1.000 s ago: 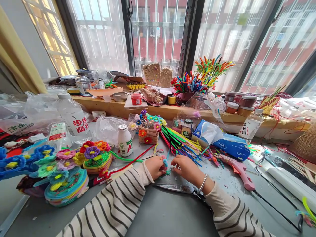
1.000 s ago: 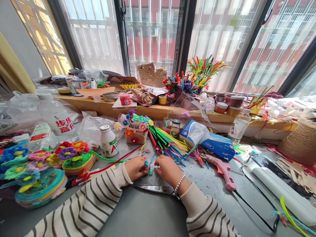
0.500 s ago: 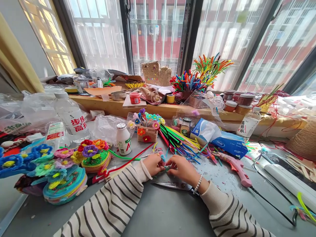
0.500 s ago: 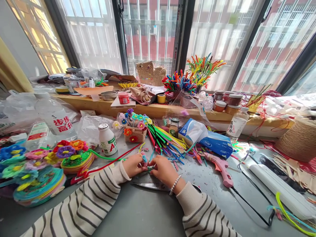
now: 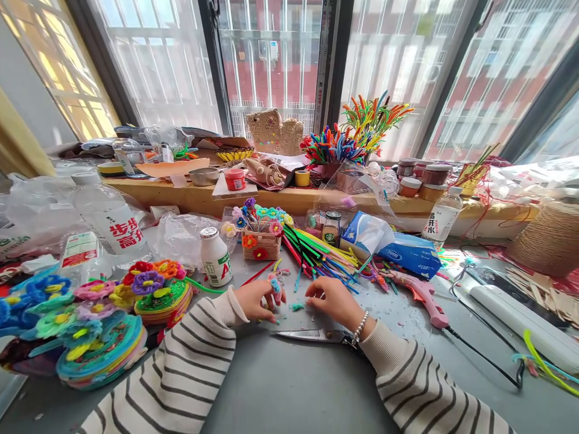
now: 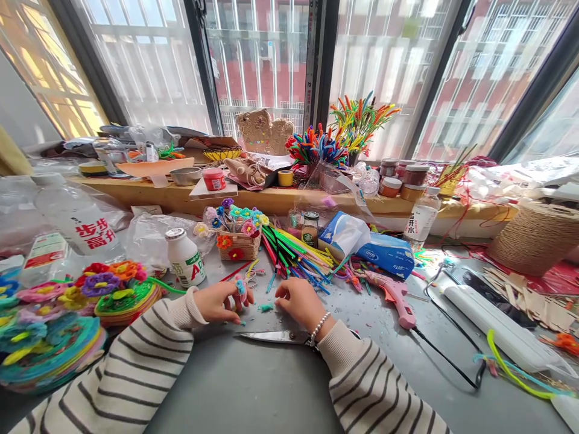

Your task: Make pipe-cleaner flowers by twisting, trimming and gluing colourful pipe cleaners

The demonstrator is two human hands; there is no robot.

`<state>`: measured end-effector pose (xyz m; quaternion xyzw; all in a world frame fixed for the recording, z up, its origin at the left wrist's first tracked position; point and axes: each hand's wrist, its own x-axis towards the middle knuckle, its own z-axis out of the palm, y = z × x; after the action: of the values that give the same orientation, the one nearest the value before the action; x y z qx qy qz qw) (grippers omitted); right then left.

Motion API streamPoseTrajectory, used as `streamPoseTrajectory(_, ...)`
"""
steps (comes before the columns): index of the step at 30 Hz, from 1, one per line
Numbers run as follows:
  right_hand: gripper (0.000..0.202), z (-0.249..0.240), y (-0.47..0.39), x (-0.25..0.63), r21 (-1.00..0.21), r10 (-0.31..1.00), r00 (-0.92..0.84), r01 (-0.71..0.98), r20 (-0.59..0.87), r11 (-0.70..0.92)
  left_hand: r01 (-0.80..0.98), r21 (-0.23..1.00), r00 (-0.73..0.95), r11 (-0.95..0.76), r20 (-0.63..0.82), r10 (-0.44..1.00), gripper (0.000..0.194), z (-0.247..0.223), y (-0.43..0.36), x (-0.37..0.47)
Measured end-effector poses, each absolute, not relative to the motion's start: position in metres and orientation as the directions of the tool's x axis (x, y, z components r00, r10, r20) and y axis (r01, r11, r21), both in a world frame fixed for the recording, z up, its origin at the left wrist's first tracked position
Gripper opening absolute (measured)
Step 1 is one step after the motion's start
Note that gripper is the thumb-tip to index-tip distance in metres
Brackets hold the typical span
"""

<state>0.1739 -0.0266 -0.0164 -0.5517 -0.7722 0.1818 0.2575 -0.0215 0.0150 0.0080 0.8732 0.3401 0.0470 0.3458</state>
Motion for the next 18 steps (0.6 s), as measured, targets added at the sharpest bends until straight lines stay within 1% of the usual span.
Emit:
streamPoseTrajectory(2, 0.006, -0.017, -0.026, 0.173, -0.577, 0.945, -0.263, 0.748, 0.195, 0.327, 0.583, 0.577, 0.775, -0.571, -0.184, 0.605, 0.022, 0.006, 0.017, -0.023)
streamPoseTrajectory(4, 0.006, -0.018, -0.028, 0.169, -0.590, 0.943, -0.273, 0.736, 0.190, 0.332, 0.588, 0.517, 0.785, -0.623, -0.179, 0.592, 0.012, 0.001, 0.017, -0.016)
streamPoseTrajectory(5, 0.008, -0.019, -0.028, 0.166, -0.597, 0.942, -0.279, 0.729, 0.188, 0.335, 0.589, 0.486, 0.783, -0.646, -0.147, 0.604, 0.008, -0.002, 0.015, -0.011)
streamPoseTrajectory(8, 0.019, -0.020, -0.031, 0.159, -0.621, 0.937, -0.292, 0.703, 0.190, 0.345, 0.661, 0.388, 0.688, -0.642, 0.028, 0.725, 0.011, -0.008, 0.010, 0.004)
streamPoseTrajectory(9, 0.023, -0.020, -0.031, 0.158, -0.629, 0.938, -0.287, 0.697, 0.195, 0.344, 0.648, 0.387, 0.685, -0.655, 0.078, 0.724, 0.014, -0.009, 0.008, 0.007)
streamPoseTrajectory(11, 0.027, -0.019, -0.031, 0.160, -0.639, 0.942, -0.265, 0.693, 0.205, 0.334, 0.619, 0.449, 0.672, -0.645, 0.123, 0.730, 0.015, -0.007, 0.007, 0.006)
streamPoseTrajectory(13, 0.028, -0.019, -0.031, 0.163, -0.641, 0.947, -0.251, 0.697, 0.203, 0.322, 0.589, 0.510, 0.684, -0.627, 0.100, 0.723, 0.024, -0.005, 0.008, 0.002)
streamPoseTrajectory(15, 0.026, -0.019, -0.031, 0.165, -0.636, 0.945, -0.267, 0.700, 0.189, 0.325, 0.562, 0.496, 0.736, -0.662, 0.065, 0.674, 0.035, -0.005, 0.009, -0.002)
streamPoseTrajectory(16, 0.024, -0.019, -0.031, 0.165, -0.631, 0.941, -0.283, 0.701, 0.184, 0.333, 0.552, 0.470, 0.753, -0.688, 0.072, 0.654, 0.035, -0.005, 0.009, -0.003)
streamPoseTrajectory(18, 0.022, -0.019, -0.033, 0.163, -0.616, 0.935, -0.305, 0.706, 0.179, 0.349, 0.573, 0.424, 0.753, -0.701, 0.067, 0.655, 0.027, -0.007, 0.008, -0.001)
